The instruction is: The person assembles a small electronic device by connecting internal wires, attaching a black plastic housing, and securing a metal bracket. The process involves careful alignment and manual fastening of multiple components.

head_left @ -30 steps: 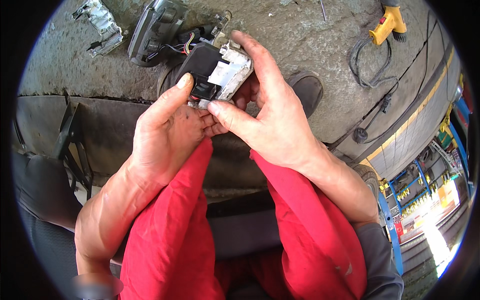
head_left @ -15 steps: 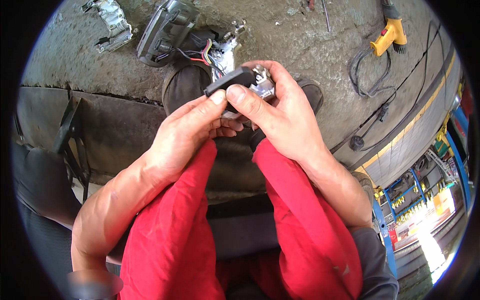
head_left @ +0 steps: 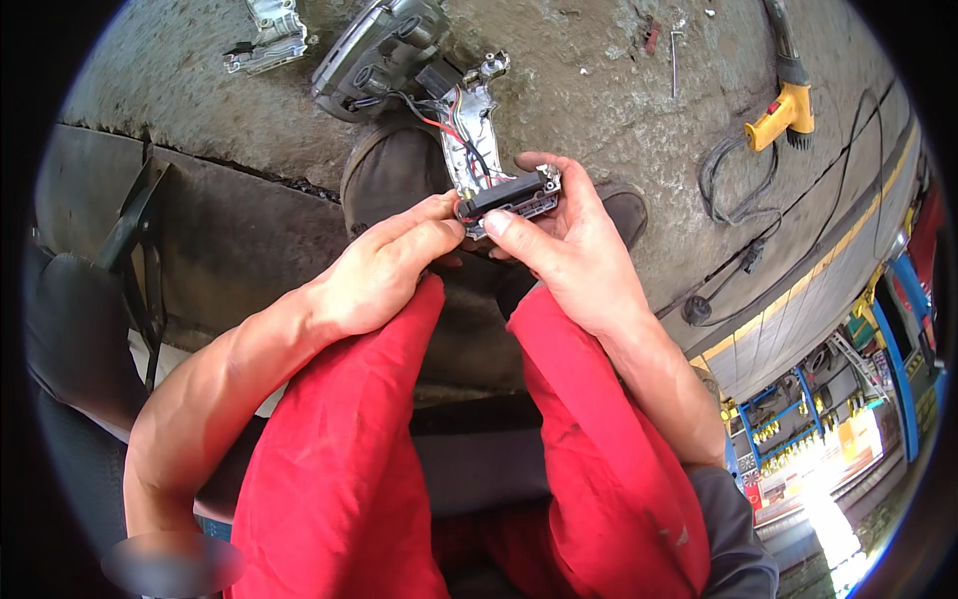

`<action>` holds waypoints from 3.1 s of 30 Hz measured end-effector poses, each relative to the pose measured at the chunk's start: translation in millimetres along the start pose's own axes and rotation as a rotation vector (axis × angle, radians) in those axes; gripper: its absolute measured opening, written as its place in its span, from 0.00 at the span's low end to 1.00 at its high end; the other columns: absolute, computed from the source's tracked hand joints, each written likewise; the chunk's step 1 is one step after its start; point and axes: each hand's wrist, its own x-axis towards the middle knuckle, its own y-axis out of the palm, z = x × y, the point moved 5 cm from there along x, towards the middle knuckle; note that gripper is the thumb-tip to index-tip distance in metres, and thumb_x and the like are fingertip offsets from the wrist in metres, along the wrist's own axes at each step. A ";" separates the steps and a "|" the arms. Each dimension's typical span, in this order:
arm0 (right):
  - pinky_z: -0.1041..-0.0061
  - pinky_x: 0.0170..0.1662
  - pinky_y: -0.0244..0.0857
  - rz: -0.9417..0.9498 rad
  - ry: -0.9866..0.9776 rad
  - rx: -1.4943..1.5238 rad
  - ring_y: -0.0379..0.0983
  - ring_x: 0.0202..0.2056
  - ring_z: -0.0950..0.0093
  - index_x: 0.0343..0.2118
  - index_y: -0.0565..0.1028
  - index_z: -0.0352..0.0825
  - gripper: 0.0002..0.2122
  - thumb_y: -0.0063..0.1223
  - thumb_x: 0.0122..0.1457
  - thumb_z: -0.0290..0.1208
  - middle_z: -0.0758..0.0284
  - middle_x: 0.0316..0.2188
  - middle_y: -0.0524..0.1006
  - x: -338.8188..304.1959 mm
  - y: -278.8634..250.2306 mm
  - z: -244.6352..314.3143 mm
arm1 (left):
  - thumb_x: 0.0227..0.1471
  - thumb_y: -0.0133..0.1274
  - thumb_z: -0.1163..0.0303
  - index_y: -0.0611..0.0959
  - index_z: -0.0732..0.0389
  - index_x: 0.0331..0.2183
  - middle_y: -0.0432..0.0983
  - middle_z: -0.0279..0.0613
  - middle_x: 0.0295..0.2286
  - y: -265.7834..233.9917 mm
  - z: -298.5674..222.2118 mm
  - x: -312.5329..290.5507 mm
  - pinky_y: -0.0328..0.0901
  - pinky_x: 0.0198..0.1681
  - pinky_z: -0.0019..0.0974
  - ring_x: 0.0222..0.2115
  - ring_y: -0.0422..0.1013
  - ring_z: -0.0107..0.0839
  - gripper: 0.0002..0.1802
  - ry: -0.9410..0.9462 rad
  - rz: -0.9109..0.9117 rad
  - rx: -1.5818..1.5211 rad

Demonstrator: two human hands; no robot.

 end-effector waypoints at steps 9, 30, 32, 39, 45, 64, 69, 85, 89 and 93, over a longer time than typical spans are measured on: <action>0.66 0.59 0.75 0.097 0.089 0.299 0.76 0.53 0.69 0.66 0.58 0.27 0.31 0.62 0.64 0.22 0.57 0.53 0.74 11.1 -1.7 -15.8 | 0.71 0.54 0.58 0.71 0.68 0.66 0.79 0.38 0.51 -13.9 -0.8 -0.5 0.69 0.55 0.35 0.46 0.73 0.26 0.32 0.002 -0.076 -0.024; 0.68 0.60 0.73 0.135 0.035 0.322 0.74 0.54 0.71 0.67 0.58 0.28 0.32 0.62 0.63 0.23 0.60 0.53 0.73 14.6 -1.0 -26.8 | 0.53 0.70 0.71 0.81 0.63 0.54 0.82 0.38 0.44 -33.0 -14.3 15.3 0.74 0.52 0.40 0.45 0.78 0.31 0.27 -0.297 -0.102 -0.287; 0.68 0.60 0.73 0.138 0.035 0.324 0.74 0.54 0.71 0.67 0.57 0.27 0.33 0.63 0.63 0.24 0.60 0.53 0.72 15.9 -1.6 -28.0 | 0.54 0.70 0.72 0.81 0.64 0.55 0.83 0.38 0.44 -33.2 -13.5 17.2 0.74 0.50 0.40 0.45 0.78 0.30 0.28 -0.298 -0.089 -0.280; 0.68 0.57 0.74 0.145 0.098 0.314 0.74 0.53 0.70 0.67 0.57 0.27 0.35 0.66 0.63 0.29 0.59 0.53 0.72 15.8 -2.2 -24.1 | 0.55 0.70 0.73 0.79 0.68 0.56 0.83 0.41 0.44 -31.5 -12.9 15.1 0.75 0.47 0.38 0.43 0.79 0.30 0.29 -0.250 -0.138 -0.239; 0.70 0.55 0.75 0.044 0.085 0.328 0.74 0.51 0.73 0.64 0.59 0.28 0.34 0.69 0.62 0.29 0.60 0.51 0.74 18.4 3.4 -29.1 | 0.55 0.70 0.72 0.73 0.76 0.62 0.82 0.50 0.49 -29.6 -14.0 15.0 0.75 0.52 0.37 0.48 0.79 0.35 0.38 -0.200 -0.154 -0.177; 0.69 0.53 0.77 -0.013 0.038 0.275 0.80 0.47 0.71 0.59 0.60 0.30 0.28 0.67 0.63 0.27 0.57 0.46 0.78 13.6 6.0 -8.0 | 0.46 0.72 0.74 0.68 0.58 0.66 0.69 0.50 0.60 -78.8 -85.8 -29.8 0.66 0.62 0.44 0.62 0.67 0.48 0.48 0.656 -0.961 1.069; 0.72 0.51 0.76 -0.015 0.038 0.262 0.80 0.46 0.73 0.57 0.61 0.31 0.26 0.67 0.64 0.28 0.59 0.45 0.79 10.8 7.4 -0.8 | 0.46 0.71 0.74 0.62 0.52 0.71 0.68 0.54 0.62 -78.9 -89.5 -6.7 0.63 0.66 0.49 0.63 0.66 0.56 0.55 0.483 -0.858 1.194; 0.76 0.49 0.71 -0.092 -0.136 0.028 0.72 0.43 0.81 0.55 0.65 0.34 0.28 0.74 0.59 0.30 0.68 0.41 0.76 16.7 -3.2 -3.2 | 0.50 0.67 0.79 0.57 0.54 0.73 0.64 0.57 0.66 -73.8 -100.4 7.3 0.63 0.67 0.50 0.66 0.65 0.56 0.55 0.598 -0.830 1.002; 0.74 0.50 0.71 -0.102 -0.183 0.082 0.74 0.44 0.81 0.54 0.65 0.34 0.27 0.74 0.58 0.30 0.68 0.42 0.76 23.8 -6.2 6.8 | 0.50 0.67 0.80 0.58 0.54 0.73 0.66 0.58 0.65 -71.0 -115.6 13.3 0.64 0.66 0.49 0.65 0.65 0.56 0.54 0.639 -0.825 0.997; 0.74 0.51 0.71 -0.128 -0.240 0.084 0.74 0.44 0.81 0.54 0.65 0.34 0.27 0.74 0.59 0.29 0.68 0.42 0.77 33.4 -4.3 22.5 | 0.50 0.67 0.80 0.60 0.53 0.73 0.67 0.59 0.64 -73.5 -139.7 16.3 0.66 0.64 0.50 0.63 0.67 0.59 0.54 0.710 -0.889 1.214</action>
